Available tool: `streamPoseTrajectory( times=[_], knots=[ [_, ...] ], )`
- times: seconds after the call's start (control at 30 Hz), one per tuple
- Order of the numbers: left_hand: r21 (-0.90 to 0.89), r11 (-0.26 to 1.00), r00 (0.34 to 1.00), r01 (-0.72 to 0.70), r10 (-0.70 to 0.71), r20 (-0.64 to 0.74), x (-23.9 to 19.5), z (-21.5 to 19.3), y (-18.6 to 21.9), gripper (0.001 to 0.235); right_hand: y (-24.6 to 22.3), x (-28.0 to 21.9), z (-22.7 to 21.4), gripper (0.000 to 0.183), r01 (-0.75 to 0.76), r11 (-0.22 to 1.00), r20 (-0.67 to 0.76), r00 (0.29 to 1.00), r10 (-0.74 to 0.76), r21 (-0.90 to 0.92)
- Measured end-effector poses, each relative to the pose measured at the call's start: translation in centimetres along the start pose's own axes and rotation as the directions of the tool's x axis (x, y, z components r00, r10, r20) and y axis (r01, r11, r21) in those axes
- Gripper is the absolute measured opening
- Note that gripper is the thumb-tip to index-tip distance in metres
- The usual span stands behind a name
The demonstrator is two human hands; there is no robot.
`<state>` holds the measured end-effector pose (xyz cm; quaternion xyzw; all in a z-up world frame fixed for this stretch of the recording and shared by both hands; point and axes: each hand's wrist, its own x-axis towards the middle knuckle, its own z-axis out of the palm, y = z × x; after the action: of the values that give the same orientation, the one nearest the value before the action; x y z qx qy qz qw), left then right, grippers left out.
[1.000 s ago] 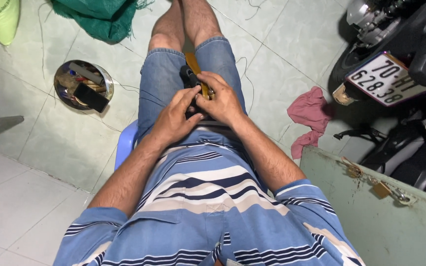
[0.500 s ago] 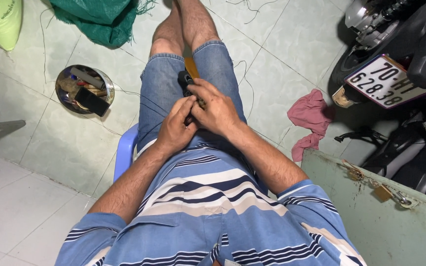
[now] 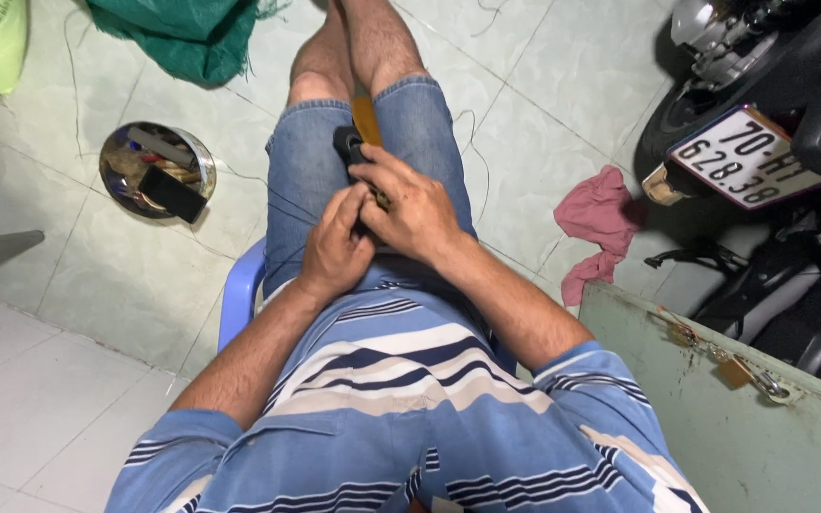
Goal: The person sits on a blue plastic chair and sews the sole of a black slip-on shoe using a needle and thread. They repeatedly push the needle through the shoe's edge and pull the thread to secure the sole, working on the shoe held in their lap.
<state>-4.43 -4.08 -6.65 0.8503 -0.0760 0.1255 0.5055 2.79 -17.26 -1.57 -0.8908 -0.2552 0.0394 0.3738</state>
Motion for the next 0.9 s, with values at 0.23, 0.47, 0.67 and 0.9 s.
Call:
streamPoseTrajectory(
  times=[0.23, 0.47, 0.67, 0.9],
  knots=[
    [0.034, 0.999, 1.000, -0.017, 0.017, 0.010, 0.0, 0.5, -0.6, 0.068, 0.7, 0.0, 0.4, 0.035, 0.028, 0.998, -0.085, 0.996, -0.023, 0.051],
    [0.060, 0.998, 1.000, -0.019, 0.020, -0.009, -1.1, 1.3, -1.8, 0.065, 0.8, -0.5, 1.2, 0.034, 0.035, 0.995, -0.112, 0.993, -0.025, 0.088],
    [0.101, 0.994, 0.999, -0.037, 0.040, -0.031, -1.4, 1.9, -1.9, 0.065, 0.6, -0.4, 0.8, 0.034, 0.056, 0.994, -0.159, 0.987, -0.041, 0.093],
    [-0.058, 0.996, 0.992, 0.072, -0.078, -0.100, 2.3, 0.9, 0.2, 0.058, 0.2, 2.0, -1.0, 0.030, -0.065, 0.973, -0.099, 0.991, 0.089, 0.223]
  ],
)
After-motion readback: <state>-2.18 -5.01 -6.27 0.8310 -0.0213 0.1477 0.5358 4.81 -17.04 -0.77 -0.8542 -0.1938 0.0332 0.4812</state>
